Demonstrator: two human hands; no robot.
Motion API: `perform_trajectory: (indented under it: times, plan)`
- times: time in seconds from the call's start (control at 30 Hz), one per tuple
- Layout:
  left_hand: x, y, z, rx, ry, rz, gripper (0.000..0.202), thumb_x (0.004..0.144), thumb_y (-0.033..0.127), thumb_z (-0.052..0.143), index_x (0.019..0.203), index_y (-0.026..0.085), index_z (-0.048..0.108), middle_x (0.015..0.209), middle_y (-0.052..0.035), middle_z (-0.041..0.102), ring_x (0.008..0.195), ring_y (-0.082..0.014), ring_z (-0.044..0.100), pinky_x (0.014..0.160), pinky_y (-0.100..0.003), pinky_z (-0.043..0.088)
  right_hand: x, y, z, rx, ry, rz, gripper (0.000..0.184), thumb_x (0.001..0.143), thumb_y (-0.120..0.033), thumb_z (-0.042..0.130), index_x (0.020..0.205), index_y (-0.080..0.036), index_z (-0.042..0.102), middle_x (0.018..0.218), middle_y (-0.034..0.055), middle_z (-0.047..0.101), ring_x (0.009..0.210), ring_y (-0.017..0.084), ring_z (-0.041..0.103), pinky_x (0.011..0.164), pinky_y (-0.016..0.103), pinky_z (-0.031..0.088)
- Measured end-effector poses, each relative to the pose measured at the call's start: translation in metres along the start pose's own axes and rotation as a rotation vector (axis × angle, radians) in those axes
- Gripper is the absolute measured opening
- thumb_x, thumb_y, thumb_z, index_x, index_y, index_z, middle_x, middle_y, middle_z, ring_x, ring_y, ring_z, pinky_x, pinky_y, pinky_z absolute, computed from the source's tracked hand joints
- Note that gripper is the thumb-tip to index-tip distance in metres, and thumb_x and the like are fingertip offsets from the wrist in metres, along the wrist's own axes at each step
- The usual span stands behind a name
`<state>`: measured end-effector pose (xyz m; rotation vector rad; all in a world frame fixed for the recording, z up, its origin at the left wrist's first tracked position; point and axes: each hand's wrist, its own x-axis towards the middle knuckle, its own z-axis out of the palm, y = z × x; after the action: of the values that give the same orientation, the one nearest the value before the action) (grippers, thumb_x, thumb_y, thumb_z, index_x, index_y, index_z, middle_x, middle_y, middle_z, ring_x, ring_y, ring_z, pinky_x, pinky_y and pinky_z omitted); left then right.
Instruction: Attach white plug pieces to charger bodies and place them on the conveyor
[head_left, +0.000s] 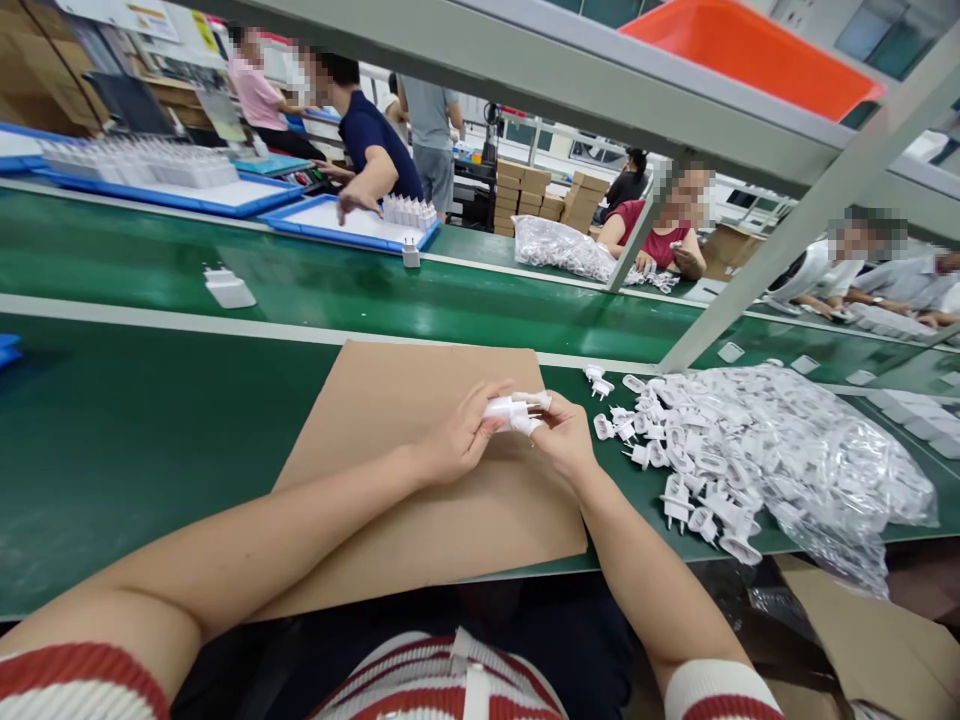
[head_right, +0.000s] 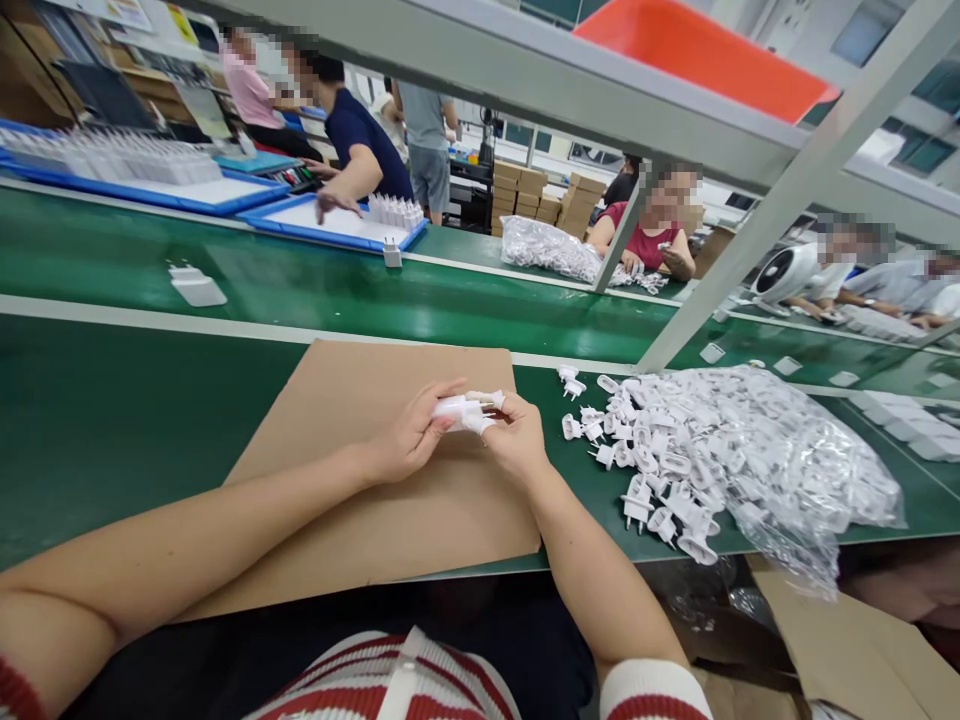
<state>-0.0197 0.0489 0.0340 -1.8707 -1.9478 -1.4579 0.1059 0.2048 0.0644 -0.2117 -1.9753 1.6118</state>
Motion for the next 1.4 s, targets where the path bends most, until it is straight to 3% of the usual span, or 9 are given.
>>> perform_trajectory:
  times: [0.27, 0.5, 0.6, 0.73, 0.83, 0.93, 1.07, 1.2, 1.4]
  plan:
    - [-0.001, 0.007, -0.003, 0.012, -0.042, 0.029, 0.045, 0.109, 0.034, 0.034, 0.152, 0.021, 0.040, 0.126, -0.0141, 0.062, 0.108, -0.0259, 0.058, 0.099, -0.045, 0.052, -0.004, -0.005, 0.004, -0.011, 0.005, 0.006, 0.020, 0.068, -0.028, 0.079, 0.087, -0.024, 0.082, 0.079, 0.0009, 0.069, 0.076, 0.019, 0.067, 0.072, 0.033, 0.056]
    - [-0.001, 0.019, 0.007, -0.017, 0.088, -0.110, 0.049, 0.109, 0.037, 0.033, 0.155, 0.025, 0.043, 0.126, -0.0124, 0.063, 0.112, -0.0268, 0.057, 0.105, -0.048, 0.048, -0.007, 0.000, 0.012, 0.160, 0.006, 0.165, 0.033, 0.068, -0.037, 0.085, 0.098, -0.022, 0.081, 0.091, 0.0045, 0.078, 0.082, 0.023, 0.071, 0.072, 0.034, 0.057]
    - [0.003, 0.017, 0.007, -0.112, 0.071, -0.158, 0.046, 0.108, 0.042, 0.034, 0.144, 0.024, 0.056, 0.114, -0.0115, 0.063, 0.104, -0.0257, 0.060, 0.100, -0.046, 0.052, -0.002, 0.008, 0.012, 0.217, 0.009, 0.220, 0.045, 0.064, -0.039, 0.089, 0.103, -0.022, 0.076, 0.095, 0.0048, 0.079, 0.085, 0.023, 0.072, 0.076, 0.034, 0.058]
    - [0.010, 0.011, 0.010, -0.272, 0.129, -0.334, 0.041, 0.106, 0.048, 0.041, 0.129, 0.022, 0.063, 0.123, -0.0116, 0.064, 0.115, -0.0267, 0.060, 0.107, -0.043, 0.049, 0.004, 0.015, 0.014, 0.260, 0.100, 0.250, 0.061, 0.062, -0.041, 0.091, 0.114, -0.024, 0.063, 0.096, 0.0038, 0.078, 0.084, 0.021, 0.073, 0.074, 0.033, 0.060]
    - [0.013, 0.007, 0.017, -0.490, 0.147, -0.487, 0.045, 0.103, 0.056, 0.045, 0.128, 0.022, 0.059, 0.124, -0.0105, 0.067, 0.108, -0.0255, 0.064, 0.096, -0.040, 0.054, 0.004, 0.015, 0.018, 0.151, 0.183, 0.163, 0.054, 0.066, -0.040, 0.090, 0.108, -0.024, 0.060, 0.094, 0.0041, 0.076, 0.082, 0.020, 0.072, 0.074, 0.033, 0.060]
    - [0.014, 0.005, 0.024, -0.635, 0.192, -0.578, 0.052, 0.101, 0.063, 0.048, 0.130, 0.021, 0.054, 0.121, -0.0105, 0.068, 0.098, -0.0239, 0.066, 0.084, -0.037, 0.057, -0.001, 0.014, 0.024, 0.040, 0.172, 0.065, 0.057, 0.072, -0.038, 0.086, 0.121, -0.024, 0.060, 0.109, 0.0087, 0.076, 0.095, 0.023, 0.073, 0.090, 0.042, 0.061]
    - [0.013, 0.007, 0.026, -0.743, 0.287, -0.613, 0.055, 0.098, 0.065, 0.054, 0.132, 0.023, 0.051, 0.135, -0.0122, 0.063, 0.109, -0.0248, 0.066, 0.092, -0.038, 0.057, -0.007, 0.016, 0.027, -0.153, 0.095, -0.046, 0.084, 0.072, -0.031, 0.087, 0.147, -0.031, 0.049, 0.126, 0.0093, 0.070, 0.107, 0.027, 0.072, 0.101, 0.050, 0.058]
    - [0.011, 0.013, 0.023, -0.962, 0.219, -0.603, 0.068, 0.092, 0.064, 0.067, 0.142, 0.025, 0.043, 0.145, -0.0139, 0.058, 0.109, -0.0247, 0.069, 0.098, -0.041, 0.055, -0.007, 0.020, 0.020, -0.300, 0.046, -0.165, 0.058, 0.078, -0.026, 0.079, 0.134, -0.032, 0.064, 0.125, 0.0079, 0.068, 0.100, 0.026, 0.073, 0.094, 0.047, 0.061]
    - [0.011, 0.023, 0.016, -1.073, 0.099, -0.509, 0.073, 0.094, 0.056, 0.072, 0.151, 0.029, 0.035, 0.152, -0.0135, 0.053, 0.128, -0.0274, 0.062, 0.111, -0.044, 0.047, -0.006, 0.012, 0.011, -0.380, 0.071, -0.344, 0.055, 0.080, -0.022, 0.074, 0.134, -0.029, 0.066, 0.123, 0.0079, 0.069, 0.101, 0.025, 0.072, 0.092, 0.043, 0.062]
